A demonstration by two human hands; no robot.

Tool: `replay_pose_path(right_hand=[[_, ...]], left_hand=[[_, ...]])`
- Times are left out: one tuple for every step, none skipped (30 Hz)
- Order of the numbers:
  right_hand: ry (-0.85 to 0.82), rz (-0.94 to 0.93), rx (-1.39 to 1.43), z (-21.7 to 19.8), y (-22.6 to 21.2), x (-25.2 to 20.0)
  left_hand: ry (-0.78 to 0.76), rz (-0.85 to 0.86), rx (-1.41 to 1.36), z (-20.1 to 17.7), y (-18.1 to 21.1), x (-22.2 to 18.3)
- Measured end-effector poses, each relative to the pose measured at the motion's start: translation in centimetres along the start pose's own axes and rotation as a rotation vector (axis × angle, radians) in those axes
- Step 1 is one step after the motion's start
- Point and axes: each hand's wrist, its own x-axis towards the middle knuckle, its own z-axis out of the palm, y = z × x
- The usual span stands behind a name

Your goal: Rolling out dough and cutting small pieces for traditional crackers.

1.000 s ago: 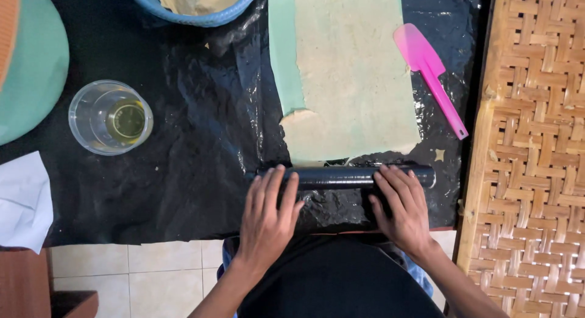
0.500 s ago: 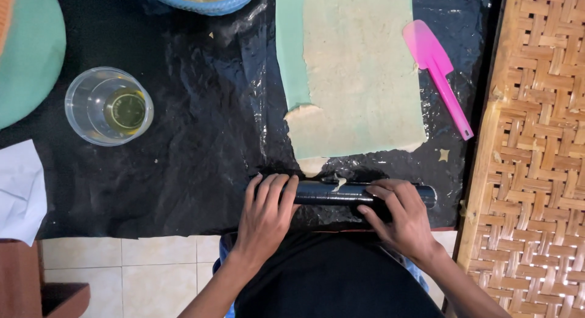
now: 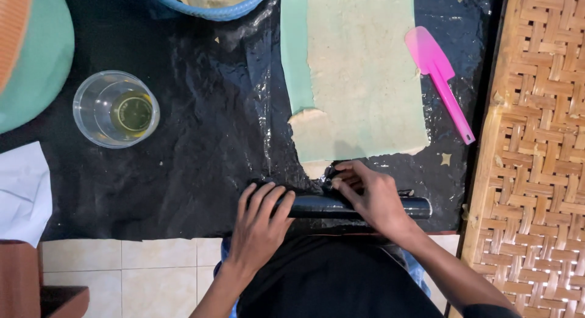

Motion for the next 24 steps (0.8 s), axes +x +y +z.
replay_pose_path(right_hand=[[0.002,-0.001,0.000,0.0,0.0,0.3],[-0.068,0.128,0.082,0.1,0.0,0.6],[-0.138,0.256,0.164,0.1,0.0,0.9],[-0.136,0.255,0.165,0.5,0.8,1.2],[-0.212,0.363,0.352,0.9,1.5,1.4],[-0.286,0.470,0.540,1.3,2.3,1.7],[-0.283,0.468,0.542,1.5,2.3,1.9],[-0.306,0.548,0.718,1.8,2.3,2.1],[-0.327,0.626,0.893,2.0,2.4,2.2],[-0.324,0.629,0.896,2.0,2.0,2.1],[-0.290,0.653,0.895,2.1,1.5,1.9],[-0.257,0.672,0.894,2.2,1.0,2.0],[-0.255,0.671,0.896,2.3,1.1,1.8],[-0.207,0.614,0.844,2.4,1.2,1.5],[-0.159,0.558,0.791,2.5,1.2,1.3],[-0.163,0.558,0.789,2.5,1.2,1.5],[-0.128,0.632,0.833,2.4,1.1,1.7],[-0.089,0.710,0.877,2.3,1.1,1.8],[-0.091,0.712,0.876,2.3,0.8,1.9],[-0.097,0.730,0.925,2.3,0.5,2.1],[-0.102,0.747,0.975,2.2,0.2,2.2],[-0.101,0.746,0.977,2.4,0.1,2.3],[-0.135,0.744,0.988,2.6,-0.1,2.5],[-0.174,0.739,0.998,2.9,-0.3,2.8]], left_hand=[[0.001,0.002,0.000,-0.2,-0.2,-0.2],[-0.009,-0.021,-0.022,-0.3,-0.5,-0.4],[-0.020,-0.044,-0.044,-0.5,-0.7,-0.6],[-0.020,-0.043,-0.043,-0.6,-0.9,-0.7],[-0.017,-0.055,-0.050,-0.7,-1.0,-0.8],[-0.015,-0.065,-0.057,-0.8,-1.3,-0.8],[-0.015,-0.061,-0.055,-0.9,-1.5,-0.7],[-0.025,-0.066,-0.069,-0.9,-1.6,-0.8],[-0.036,-0.070,-0.083,-0.9,-1.8,-0.8],[-0.039,-0.067,-0.085,-1.0,-1.7,-0.7],[-0.043,-0.075,-0.095,-1.1,-1.7,-0.7],[-0.043,-0.083,-0.101,-1.3,-1.7,-0.5],[-0.044,-0.081,-0.100,-1.1,-1.8,-0.5],[-0.034,-0.080,-0.111,-1.1,-1.8,-0.6],[-0.025,-0.080,-0.122,-1.0,-1.8,-0.7],[-0.023,-0.084,-0.122,-0.9,-1.9,-0.7],[-0.024,-0.086,-0.126,-0.8,-2.0,-0.8],[-0.027,-0.085,-0.133,-0.8,-2.0,-0.9],[-0.028,-0.088,-0.134,-0.8,-2.0,-0.9],[-0.031,-0.086,-0.136,-0.8,-2.1,-0.9],[-0.035,-0.084,-0.138,-0.8,-2.1,-0.8],[-0.036,-0.082,-0.137,-0.7,-2.1,-0.8],[-0.035,-0.078,-0.136,-0.7,-2.2,-0.8],[-0.031,-0.078,-0.133,-0.6,-2.2,-0.8]])
